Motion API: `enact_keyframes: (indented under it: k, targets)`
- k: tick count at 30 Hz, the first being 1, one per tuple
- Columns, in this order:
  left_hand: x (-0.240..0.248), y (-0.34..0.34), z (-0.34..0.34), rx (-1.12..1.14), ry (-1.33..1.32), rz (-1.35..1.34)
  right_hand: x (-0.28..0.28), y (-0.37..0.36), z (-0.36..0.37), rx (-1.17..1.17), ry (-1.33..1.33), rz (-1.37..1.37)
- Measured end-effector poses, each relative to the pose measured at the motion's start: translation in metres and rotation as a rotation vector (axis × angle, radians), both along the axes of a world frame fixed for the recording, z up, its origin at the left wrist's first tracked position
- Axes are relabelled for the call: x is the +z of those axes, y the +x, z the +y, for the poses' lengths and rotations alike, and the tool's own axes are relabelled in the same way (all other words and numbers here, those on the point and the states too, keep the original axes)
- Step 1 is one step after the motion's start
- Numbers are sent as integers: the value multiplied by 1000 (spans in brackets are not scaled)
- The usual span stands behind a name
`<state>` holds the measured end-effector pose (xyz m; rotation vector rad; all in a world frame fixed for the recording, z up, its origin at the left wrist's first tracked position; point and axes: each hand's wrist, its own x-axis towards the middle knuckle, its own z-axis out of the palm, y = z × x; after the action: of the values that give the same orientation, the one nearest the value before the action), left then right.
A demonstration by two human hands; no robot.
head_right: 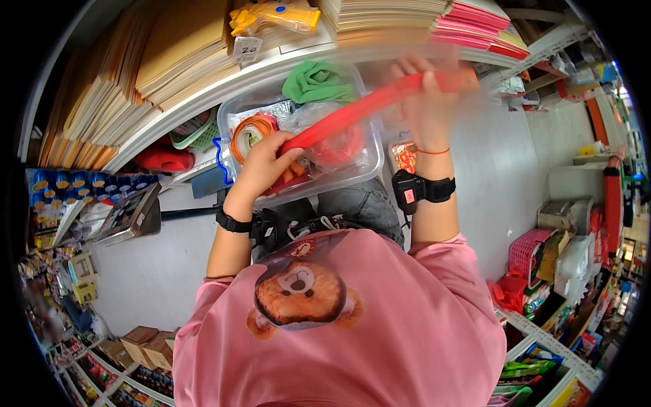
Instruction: The person organizes various small packaged items and supplies inside a clear plastic storage bin, handling objects such as a green cloth, small bags of goods, rolls of tape, and a long orange strap.
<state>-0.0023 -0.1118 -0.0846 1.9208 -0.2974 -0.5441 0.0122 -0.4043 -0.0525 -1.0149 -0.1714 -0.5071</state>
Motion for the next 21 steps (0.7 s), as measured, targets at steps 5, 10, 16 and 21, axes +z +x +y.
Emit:
enact_keyframes:
  k: [5,10,16,21]
  targets:
    - [-12,8,21,162,-506,-17,-19,3,-37,-469,-673,95]
    - [1,20,43,439,-986,-50,-20,1,-15,-589,-564,136]
    - [-14,27,57,814,-358,-498,-35,1,-13,-548,-1154,144]
    - [12,13,13,418,430,-1132,-48,-12,33,-15,-1214,36]
